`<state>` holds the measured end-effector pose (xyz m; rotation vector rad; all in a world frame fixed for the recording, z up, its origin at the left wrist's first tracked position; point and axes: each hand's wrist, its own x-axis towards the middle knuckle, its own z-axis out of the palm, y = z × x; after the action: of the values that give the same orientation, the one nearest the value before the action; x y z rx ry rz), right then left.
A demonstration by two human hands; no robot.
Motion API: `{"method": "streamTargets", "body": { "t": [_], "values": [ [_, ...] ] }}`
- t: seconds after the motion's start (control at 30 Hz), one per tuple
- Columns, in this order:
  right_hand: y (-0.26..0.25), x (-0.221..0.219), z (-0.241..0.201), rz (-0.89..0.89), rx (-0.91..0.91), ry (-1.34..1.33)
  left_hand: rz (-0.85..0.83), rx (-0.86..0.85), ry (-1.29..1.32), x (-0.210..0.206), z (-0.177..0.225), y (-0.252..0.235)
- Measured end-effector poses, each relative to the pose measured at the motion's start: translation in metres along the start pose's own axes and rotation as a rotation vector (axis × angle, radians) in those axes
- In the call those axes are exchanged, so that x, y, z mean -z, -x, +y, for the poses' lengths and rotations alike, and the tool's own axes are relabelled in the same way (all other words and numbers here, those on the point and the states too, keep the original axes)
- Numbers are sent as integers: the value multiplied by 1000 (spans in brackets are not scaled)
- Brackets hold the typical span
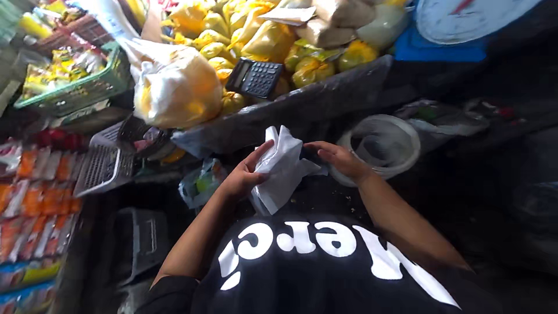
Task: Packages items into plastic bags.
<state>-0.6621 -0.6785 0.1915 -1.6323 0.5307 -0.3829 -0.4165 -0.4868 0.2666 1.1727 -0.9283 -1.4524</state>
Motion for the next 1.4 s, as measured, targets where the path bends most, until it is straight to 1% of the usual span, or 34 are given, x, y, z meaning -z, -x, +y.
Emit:
{"method": "streamTargets", "body": {
  "t": [0.03,0.07,0.13,0.17,0.2,0.3,0.33,0.37,0.4,0.43,0.47,0.5,0.53,0.6,0.67,0.7,0.73,0.8,0.83,0.87,0.9,0.93,0.97,1.03,1.07,1.1,1.13,1.2,1.3,1.33,1.37,1.4],
  "values": [
    [-16,-12,-9,-80,-1,-47,-5,-10,3,7,0,8],
    [-29,-27,-17,-124,7,-102,-14,-28,11,15,0,15],
    [-48,-59,-28,-109,30,-224,5,-62,-3,38,1,30],
    [-54,-74,-32,-87,48,-257,70,-65,-58,50,4,39],
    [-59,-87,-34,-69,67,-263,190,-48,-153,62,7,48],
    [-72,-125,-50,-22,70,-86,749,86,-520,99,5,71],
    [-77,-138,-52,-24,89,-32,850,116,-556,109,3,80],
    [-84,-152,-53,-34,123,8,877,130,-549,113,3,88],
    [-91,-168,-53,-51,158,27,835,131,-496,114,5,94],
    [-98,-186,-55,-60,172,36,739,138,-399,113,7,98],
    [-103,-207,-58,-54,151,34,629,160,-315,113,9,100],
    [-107,-229,-61,-44,107,20,543,178,-284,115,9,101],
    [-111,-252,-63,-41,61,13,498,188,-305,120,6,101],
    [-118,-290,-66,-62,-30,41,471,211,-358,140,-4,100],
    [-125,-313,-67,-100,-122,58,455,210,-361,164,-14,107],
    [-128,-320,-66,-122,-129,71,470,179,-396,176,-16,117],
    [-131,-325,-64,-125,-100,113,518,139,-474,189,-18,130],
    [-135,-321,-57,-71,7,312,679,92,-680,217,-23,166],
    [-139,-313,-54,-36,31,424,771,94,-754,236,-29,186],
    [-143,-305,-54,-25,-14,484,853,130,-732,255,-32,204],
    [-150,-298,-59,-59,-117,496,911,176,-626,272,-32,220],
    [-156,-296,-64,-135,-207,461,922,191,-464,285,-33,233],
    [-159,-299,-69,-250,-244,396,894,175,-279,290,-32,241],
    [-164,-318,-79,-548,-199,274,834,89,3,286,-30,241],
    [-168,-335,-86,-666,-154,262,828,56,65,282,-30,233],
    [-172,-353,-92,-724,-122,274,832,41,91,276,-31,223],
    [-178,-370,-97,-725,-118,294,841,30,104,270,-32,211],
    [-194,-392,-99,-660,-155,312,847,18,139,259,-36,191],
    [-215,-398,-92,-605,-142,295,870,36,191,249,-35,179],
    [-219,-393,-90,-597,-113,321,890,51,132,249,-34,182],
    [-223,-385,-90,-563,-84,363,938,74,-10,252,-31,191],
    [-229,-371,-88,-495,-61,410,1018,109,-227,257,-28,206]
  ]
}}
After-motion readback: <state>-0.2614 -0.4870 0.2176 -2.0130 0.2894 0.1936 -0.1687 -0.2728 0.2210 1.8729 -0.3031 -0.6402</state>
